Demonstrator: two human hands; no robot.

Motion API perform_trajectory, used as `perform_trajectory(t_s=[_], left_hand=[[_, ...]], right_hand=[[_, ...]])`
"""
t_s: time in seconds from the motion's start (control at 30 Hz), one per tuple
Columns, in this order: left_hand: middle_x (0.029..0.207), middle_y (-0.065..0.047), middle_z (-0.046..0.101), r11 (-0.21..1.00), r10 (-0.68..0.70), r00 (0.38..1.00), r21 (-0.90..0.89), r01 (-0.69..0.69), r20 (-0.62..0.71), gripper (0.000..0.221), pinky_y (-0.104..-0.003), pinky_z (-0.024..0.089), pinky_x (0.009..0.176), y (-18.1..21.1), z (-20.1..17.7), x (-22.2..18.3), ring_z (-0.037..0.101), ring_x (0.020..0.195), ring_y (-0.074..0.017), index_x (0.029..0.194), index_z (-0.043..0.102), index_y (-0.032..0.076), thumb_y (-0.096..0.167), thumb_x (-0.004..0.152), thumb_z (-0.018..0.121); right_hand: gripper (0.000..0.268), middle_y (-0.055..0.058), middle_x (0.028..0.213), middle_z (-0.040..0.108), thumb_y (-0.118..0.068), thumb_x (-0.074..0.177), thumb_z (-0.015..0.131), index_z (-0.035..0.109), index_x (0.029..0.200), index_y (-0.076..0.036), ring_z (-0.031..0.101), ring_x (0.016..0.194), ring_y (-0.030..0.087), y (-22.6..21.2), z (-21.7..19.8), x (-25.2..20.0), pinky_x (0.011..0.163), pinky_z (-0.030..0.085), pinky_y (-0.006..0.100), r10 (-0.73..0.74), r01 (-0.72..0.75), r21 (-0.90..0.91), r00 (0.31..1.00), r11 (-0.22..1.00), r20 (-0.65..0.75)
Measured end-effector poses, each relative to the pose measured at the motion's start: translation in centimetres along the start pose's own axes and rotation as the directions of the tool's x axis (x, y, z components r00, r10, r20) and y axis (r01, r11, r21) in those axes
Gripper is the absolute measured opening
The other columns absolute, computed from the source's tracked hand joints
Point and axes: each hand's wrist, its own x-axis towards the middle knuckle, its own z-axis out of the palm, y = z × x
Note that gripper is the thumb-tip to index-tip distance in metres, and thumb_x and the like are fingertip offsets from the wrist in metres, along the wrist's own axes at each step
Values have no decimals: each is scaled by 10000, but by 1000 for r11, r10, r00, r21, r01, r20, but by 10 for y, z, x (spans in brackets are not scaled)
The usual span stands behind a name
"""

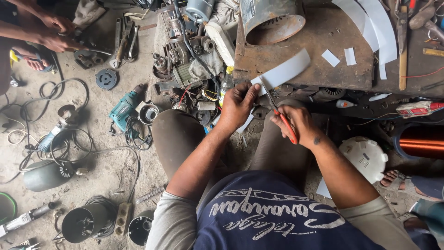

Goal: Cutting small rectangular insulation strips from a larger sheet using scissors for motor repair

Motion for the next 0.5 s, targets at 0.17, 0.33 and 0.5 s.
perform_trajectory(t_s=[0.17, 0.33, 0.5], left_hand=[[532, -90, 621, 999, 44, 999, 16, -44, 8, 381, -277, 452, 576, -10, 4, 5, 520, 544, -106, 691, 650, 56, 238, 1025, 664], [556, -32, 599, 992, -117, 980, 72, 107, 163, 359, -259, 451, 614, 8, 2, -10, 528, 597, -105, 698, 665, 94, 247, 1022, 648], [545, -98, 606, 960, -228, 924, 228, 162, 307, 377, -331, 481, 609, 15, 8, -20, 541, 564, -184, 722, 695, 67, 284, 1026, 643]], right_hand=[[338, 80, 410, 555, -321, 983, 645, 637, 811, -31, 636, 386, 199, 0, -2, 14, 387, 495, 303, 78, -78, -8, 997, 997, -11], [309, 74, 439, 589, -338, 966, 722, 637, 868, -58, 654, 437, 209, -4, -13, 19, 434, 501, 306, 59, -58, 13, 986, 998, -158], [177, 129, 480, 577, -179, 881, 731, 635, 807, -51, 657, 470, 247, -29, -27, 15, 478, 509, 322, -33, 24, -46, 978, 999, -205]])
